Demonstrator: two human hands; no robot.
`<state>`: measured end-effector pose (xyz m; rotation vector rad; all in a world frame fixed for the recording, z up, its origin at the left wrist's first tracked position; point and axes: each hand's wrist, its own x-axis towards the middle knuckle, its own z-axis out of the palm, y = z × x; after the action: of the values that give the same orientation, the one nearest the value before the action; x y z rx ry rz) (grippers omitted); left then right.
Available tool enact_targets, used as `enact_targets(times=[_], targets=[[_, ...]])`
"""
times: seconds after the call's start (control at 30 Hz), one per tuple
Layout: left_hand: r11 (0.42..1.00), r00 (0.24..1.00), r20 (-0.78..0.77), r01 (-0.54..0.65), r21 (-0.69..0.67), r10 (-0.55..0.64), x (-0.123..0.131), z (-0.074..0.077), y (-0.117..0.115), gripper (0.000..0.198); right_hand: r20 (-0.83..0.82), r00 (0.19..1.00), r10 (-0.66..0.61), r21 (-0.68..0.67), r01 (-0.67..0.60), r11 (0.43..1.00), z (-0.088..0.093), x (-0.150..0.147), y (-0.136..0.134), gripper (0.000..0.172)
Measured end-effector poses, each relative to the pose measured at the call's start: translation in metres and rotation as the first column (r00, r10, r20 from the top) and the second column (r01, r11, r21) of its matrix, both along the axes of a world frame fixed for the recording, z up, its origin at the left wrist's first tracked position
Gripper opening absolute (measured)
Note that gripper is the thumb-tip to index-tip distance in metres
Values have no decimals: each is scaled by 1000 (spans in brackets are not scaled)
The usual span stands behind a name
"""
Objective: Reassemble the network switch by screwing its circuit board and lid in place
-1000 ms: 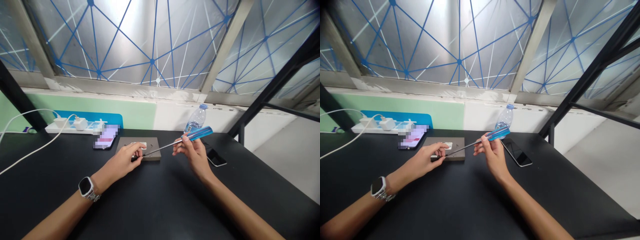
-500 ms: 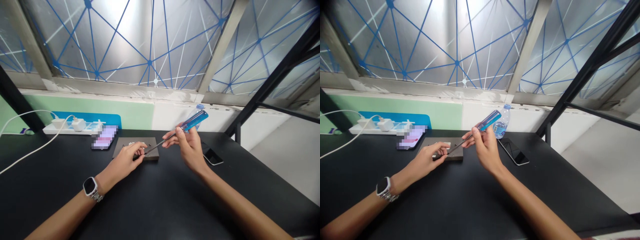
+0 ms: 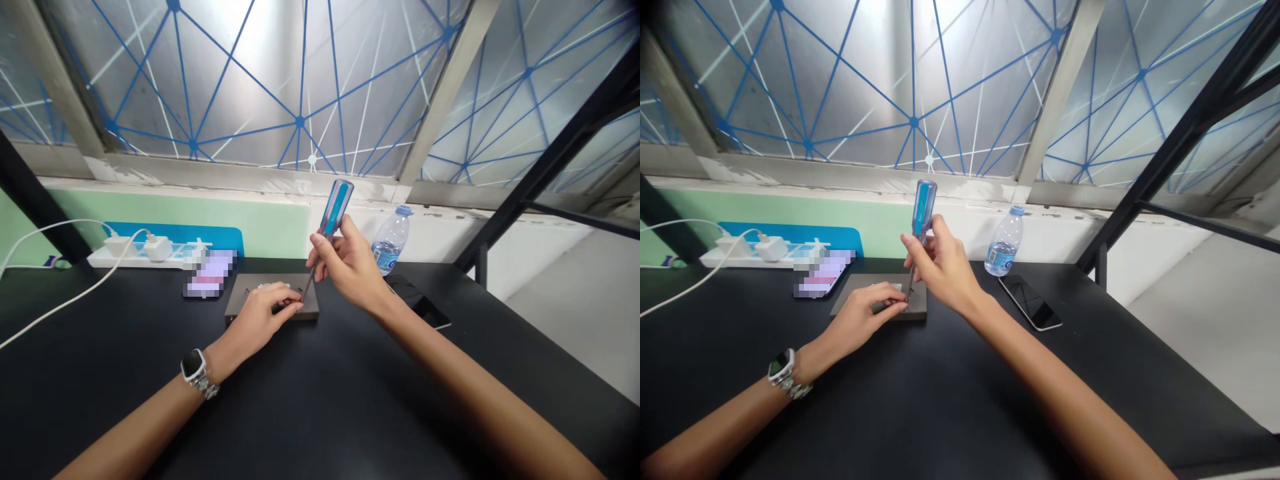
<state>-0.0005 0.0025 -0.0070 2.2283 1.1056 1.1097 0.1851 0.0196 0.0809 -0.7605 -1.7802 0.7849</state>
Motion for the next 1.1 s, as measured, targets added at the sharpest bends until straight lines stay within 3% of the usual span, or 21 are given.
enact_targets(times=[0.47,0.63,0.73,0.87,1.1], targets=[[1000,1000,-18,-9,-26,9,-3,-3,1,13,18,999,27,-28,-26,999,-8,-3,2,27],[1000,1000,-29,-10,-25,10,-4,-5,2,14,83,981,178,-166,-163,973,-6,3,3,31],[1000,999,-41,-12,-24,11,-5,-6,3,15,119,946,301,-271,-261,927,-5,8,6,23],[999,998,-57,-16,-36,14,-4,-3,1,14,131,954,269,-289,-223,931,-7,10,9,20],[986,981,195,41,-162,-9,5,7,7,20,64,971,231,-241,-210,948,-13,5,13,24]])
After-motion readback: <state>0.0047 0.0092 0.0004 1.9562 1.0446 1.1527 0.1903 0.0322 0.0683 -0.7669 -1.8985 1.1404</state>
